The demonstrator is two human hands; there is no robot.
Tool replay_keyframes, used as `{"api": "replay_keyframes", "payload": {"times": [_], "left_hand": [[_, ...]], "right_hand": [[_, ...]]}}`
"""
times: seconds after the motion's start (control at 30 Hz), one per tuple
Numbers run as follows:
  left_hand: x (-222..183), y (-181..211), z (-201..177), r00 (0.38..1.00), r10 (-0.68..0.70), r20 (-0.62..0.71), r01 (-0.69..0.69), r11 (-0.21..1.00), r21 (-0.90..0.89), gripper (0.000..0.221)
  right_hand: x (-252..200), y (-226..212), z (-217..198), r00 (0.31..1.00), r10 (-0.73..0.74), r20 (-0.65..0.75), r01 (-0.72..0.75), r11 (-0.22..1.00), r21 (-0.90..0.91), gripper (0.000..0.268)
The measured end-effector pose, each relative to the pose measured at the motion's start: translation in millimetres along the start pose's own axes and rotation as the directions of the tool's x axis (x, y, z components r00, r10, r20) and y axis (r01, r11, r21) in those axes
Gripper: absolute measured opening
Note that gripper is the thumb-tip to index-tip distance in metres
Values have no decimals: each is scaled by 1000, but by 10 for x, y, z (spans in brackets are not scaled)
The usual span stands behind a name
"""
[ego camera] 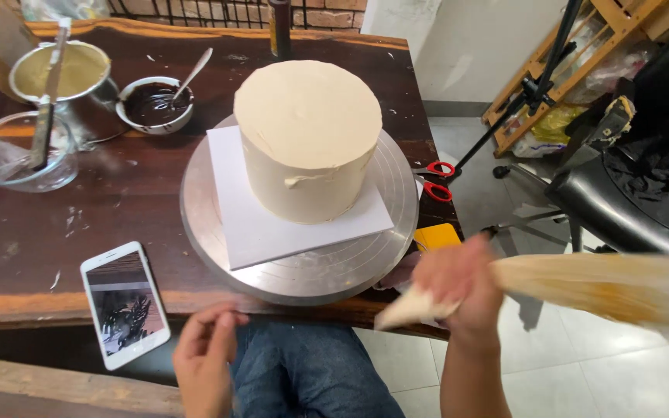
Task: Frosting and smoothing the sides of a cake using a palette knife and scraper.
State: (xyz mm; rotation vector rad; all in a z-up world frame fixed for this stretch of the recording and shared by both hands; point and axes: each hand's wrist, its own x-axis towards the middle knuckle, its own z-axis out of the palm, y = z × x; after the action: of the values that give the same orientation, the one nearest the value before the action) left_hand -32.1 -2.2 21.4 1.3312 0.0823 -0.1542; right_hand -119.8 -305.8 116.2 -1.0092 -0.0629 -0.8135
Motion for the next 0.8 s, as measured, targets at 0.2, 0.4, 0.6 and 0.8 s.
{"api": "replay_keyframes", "payload": {"times": [0.2, 0.4, 0.6, 0.8], "left_hand": [[-444, 317, -91, 911, 249, 330, -288, 955, 74, 47], [-448, 417, -641, 728, 593, 345, -638, 400, 658, 57], [52, 600, -1416, 978, 193, 76, -208, 910, 358, 15], [1470, 1151, -2676, 882, 338, -329, -291, 939, 183, 15]], "right_hand": [[-680, 495, 442, 439, 877, 197, -690, 469, -552, 36], [-776, 964, 1263, 28, 910, 414, -479, 375, -793, 9], [-600, 1259, 1837, -9, 777, 630, -385, 579, -719, 51], [-482, 1022, 1681, 420, 577, 700, -241, 815, -528, 73]]}}
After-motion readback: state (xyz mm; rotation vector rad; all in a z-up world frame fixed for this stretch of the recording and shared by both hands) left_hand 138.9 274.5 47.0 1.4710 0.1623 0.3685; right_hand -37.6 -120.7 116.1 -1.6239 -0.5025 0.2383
